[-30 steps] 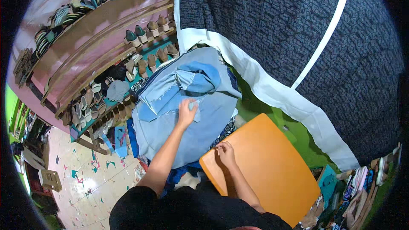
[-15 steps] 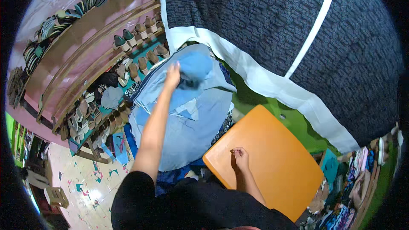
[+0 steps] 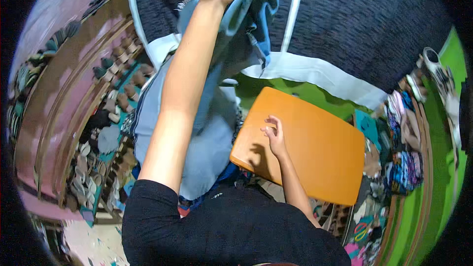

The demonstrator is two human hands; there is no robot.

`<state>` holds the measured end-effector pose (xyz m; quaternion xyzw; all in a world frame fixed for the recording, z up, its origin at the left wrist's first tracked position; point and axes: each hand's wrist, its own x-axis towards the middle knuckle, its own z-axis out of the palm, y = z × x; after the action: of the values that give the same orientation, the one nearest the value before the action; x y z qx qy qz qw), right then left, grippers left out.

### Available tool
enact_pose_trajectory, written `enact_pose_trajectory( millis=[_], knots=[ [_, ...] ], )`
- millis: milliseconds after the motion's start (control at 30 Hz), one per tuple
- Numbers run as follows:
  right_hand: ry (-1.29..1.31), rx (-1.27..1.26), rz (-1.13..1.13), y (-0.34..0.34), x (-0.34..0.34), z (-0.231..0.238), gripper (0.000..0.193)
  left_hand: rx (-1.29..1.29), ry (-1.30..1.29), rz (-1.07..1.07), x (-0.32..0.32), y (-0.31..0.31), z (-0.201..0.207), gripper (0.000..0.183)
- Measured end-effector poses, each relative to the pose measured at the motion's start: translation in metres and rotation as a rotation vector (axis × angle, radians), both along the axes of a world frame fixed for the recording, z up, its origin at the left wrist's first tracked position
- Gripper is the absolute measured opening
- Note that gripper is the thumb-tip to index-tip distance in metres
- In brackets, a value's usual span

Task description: Folding and organizing various fabric materials on a table and placing them on a shelf.

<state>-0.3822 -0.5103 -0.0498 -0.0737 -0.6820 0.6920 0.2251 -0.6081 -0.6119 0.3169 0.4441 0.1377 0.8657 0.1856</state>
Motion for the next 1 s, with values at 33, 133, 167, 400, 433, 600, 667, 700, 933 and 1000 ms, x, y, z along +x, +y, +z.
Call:
enact_pose_trajectory(
  millis=[33,133,167,400,433,600,667,700,933,1000],
  knots=[
    [0.022,-0.018,-0.056,0.000,0.009,0.009,0.031,0.028,-0.044,0.017,0.011,0.011,0.011,0.031],
    [0.007,0.018,-0.233,0.021,0.043,-0.008,0.032,0.199,0.002,-0.123,0.026,0.046,0.028,0.030],
    [-0.040,0.067,-0.294,0.029,0.060,-0.022,0.033,0.226,-0.015,-0.173,0.030,0.057,0.028,0.031],
    [-0.285,-0.208,-0.703,0.039,0.194,-0.083,0.025,-0.020,-0.051,-0.089,0.088,0.099,-0.113,0.040],
    [-0.288,-0.217,-0.730,0.039,0.212,-0.091,0.025,-0.141,-0.016,-0.057,0.098,0.102,-0.158,0.035],
    [-0.459,-0.287,-0.854,0.041,0.275,-0.118,0.024,-1.161,-0.192,0.028,0.224,0.104,-0.404,0.053],
    [-0.509,-0.288,-0.766,0.043,0.260,-0.107,0.022,-1.272,-0.369,0.019,0.236,0.067,-0.519,0.057],
    [-0.517,-0.299,-0.794,0.054,0.268,-0.114,0.022,-1.438,-0.060,0.151,0.256,0.058,-0.525,0.059],
    [-0.483,-0.229,-0.612,0.130,0.242,-0.098,0.022,-1.153,-0.838,-0.512,0.232,0.057,-0.466,0.055],
    [-0.472,-0.178,-0.533,0.151,0.224,-0.082,0.023,-1.017,-0.981,-0.690,0.204,0.066,-0.470,0.057]
  ],
)
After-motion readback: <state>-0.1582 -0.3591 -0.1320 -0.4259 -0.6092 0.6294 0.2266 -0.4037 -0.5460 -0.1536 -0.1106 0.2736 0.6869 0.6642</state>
